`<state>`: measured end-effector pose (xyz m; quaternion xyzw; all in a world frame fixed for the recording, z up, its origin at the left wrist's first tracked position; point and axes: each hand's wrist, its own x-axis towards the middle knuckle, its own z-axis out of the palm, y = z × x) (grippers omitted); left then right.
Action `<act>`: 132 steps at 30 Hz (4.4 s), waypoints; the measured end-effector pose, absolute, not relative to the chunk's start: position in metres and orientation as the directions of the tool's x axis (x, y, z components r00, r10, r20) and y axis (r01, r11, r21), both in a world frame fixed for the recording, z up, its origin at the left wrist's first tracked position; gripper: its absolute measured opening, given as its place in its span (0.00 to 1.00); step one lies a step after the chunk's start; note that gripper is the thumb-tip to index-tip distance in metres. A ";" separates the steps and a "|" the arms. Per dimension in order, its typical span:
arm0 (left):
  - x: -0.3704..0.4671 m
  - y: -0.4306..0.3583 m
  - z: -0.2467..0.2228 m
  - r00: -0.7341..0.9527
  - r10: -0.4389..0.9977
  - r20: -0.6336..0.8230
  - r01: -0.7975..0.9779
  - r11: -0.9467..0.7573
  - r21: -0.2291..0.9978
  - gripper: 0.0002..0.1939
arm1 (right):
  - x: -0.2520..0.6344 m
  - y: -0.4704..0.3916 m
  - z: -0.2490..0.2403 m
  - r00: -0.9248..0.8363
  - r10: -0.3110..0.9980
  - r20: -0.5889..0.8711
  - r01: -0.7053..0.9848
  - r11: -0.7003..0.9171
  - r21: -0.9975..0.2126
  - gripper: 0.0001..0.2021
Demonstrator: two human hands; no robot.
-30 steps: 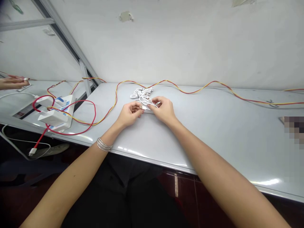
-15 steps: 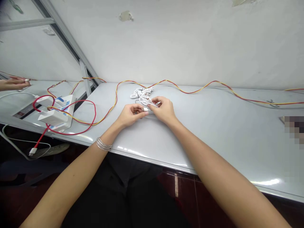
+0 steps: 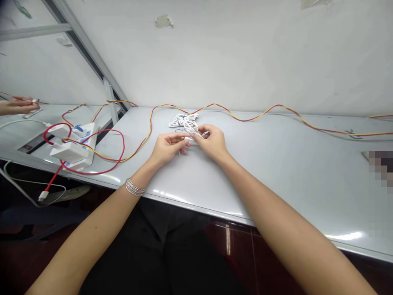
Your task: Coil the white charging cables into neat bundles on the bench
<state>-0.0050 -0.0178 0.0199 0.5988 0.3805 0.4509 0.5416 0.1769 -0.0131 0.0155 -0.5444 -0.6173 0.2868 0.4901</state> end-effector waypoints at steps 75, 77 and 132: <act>-0.004 -0.015 0.023 0.166 0.964 0.209 -0.034 -0.206 0.978 0.17 | 0.176 -0.010 0.012 0.138 0.945 0.297 0.377 0.227 -0.898 0.15; -0.004 -0.015 0.022 0.166 0.964 0.206 -0.036 -0.203 0.978 0.17 | 0.176 -0.010 0.012 0.139 0.946 0.293 0.376 0.224 -0.899 0.15; -0.002 -0.015 0.022 0.175 0.982 0.065 0.018 -0.069 0.997 0.11 | 0.178 -0.007 0.011 0.123 0.969 0.212 0.384 0.151 -0.911 0.07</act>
